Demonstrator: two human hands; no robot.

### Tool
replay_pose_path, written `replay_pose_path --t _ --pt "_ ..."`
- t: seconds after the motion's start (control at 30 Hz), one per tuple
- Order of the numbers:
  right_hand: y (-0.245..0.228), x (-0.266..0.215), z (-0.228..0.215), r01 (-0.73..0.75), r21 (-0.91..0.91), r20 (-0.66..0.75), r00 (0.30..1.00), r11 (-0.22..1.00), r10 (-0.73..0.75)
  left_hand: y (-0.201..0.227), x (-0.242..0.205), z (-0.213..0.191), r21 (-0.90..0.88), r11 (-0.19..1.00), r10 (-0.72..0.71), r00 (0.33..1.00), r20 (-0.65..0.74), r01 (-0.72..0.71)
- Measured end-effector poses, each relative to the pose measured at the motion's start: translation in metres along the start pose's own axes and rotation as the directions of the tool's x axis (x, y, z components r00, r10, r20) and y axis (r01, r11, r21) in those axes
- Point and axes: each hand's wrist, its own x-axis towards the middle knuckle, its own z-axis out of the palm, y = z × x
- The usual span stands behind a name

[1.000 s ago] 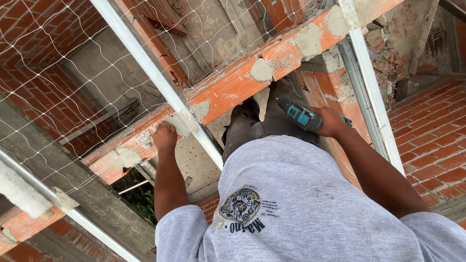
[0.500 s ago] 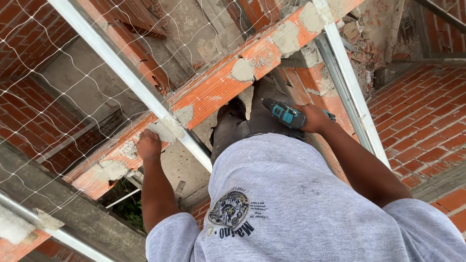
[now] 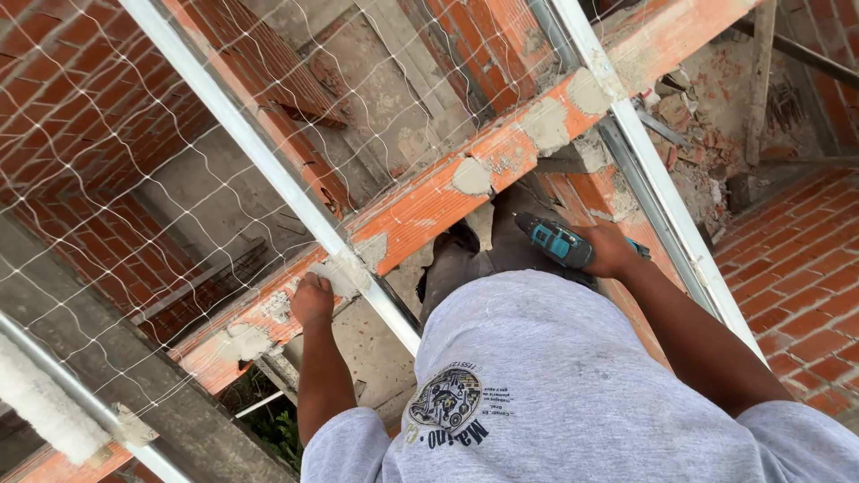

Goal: Installing metal studs to a brick beam using a cordless power drill

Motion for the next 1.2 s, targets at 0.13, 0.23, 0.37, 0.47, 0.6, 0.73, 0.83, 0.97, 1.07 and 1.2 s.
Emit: replay_pose_path --t 0.13,0.23,0.37,0.47,0.6,0.73,0.83,0.97,1.07,1.2 --pt "0.027 0.015 -0.002 -0.011 -0.005 -0.018 1.0 1.0 0.01 0.007 0.005 -0.023 0.01 0.99 -0.139 0.959 0.245 0.141" --pt "0.034 0.026 -0.009 -0.026 0.02 -0.028 0.999 0.999 0.026 0.016 -0.004 -0.053 -0.059 0.971 -0.2 0.922 0.332 0.232" --pt "0.056 0.054 -0.024 -0.144 -0.107 0.009 0.989 0.984 0.146 0.042 -0.029 -0.107 -0.202 0.946 -0.167 0.914 0.369 0.255" --pt "0.067 0.068 -0.034 -0.127 -0.088 0.053 0.99 0.988 0.132 0.044 -0.047 -0.12 -0.23 0.931 -0.177 0.904 0.389 0.282" --pt "0.053 0.099 -0.073 -0.067 -0.051 0.154 0.985 0.996 0.074 0.049 -0.051 -0.129 -0.302 0.833 -0.346 0.862 0.37 0.464" --pt "0.045 0.126 -0.103 -0.043 -0.172 0.12 0.991 0.984 0.064 0.033 -0.01 -0.105 -0.306 0.805 -0.422 0.854 0.305 0.508" --pt "0.051 0.149 -0.112 -0.009 -0.104 0.121 0.992 0.995 0.022 0.035 0.043 -0.113 -0.391 0.759 -0.385 0.843 0.375 0.521" --pt "0.038 0.155 -0.134 -0.046 -0.002 0.049 0.998 0.999 0.046 0.041 0.138 -0.121 -0.458 0.855 -0.158 0.963 0.219 0.245" --pt "0.06 0.14 -0.114 -0.174 -0.014 -0.007 0.985 0.985 0.174 0.037 0.198 -0.139 -0.467 0.865 -0.129 0.98 0.152 0.186" --pt "0.078 0.106 -0.084 -0.392 0.241 -0.15 0.889 0.888 0.433 0.056 0.297 -0.185 -0.374 0.846 -0.318 0.922 0.219 0.38"
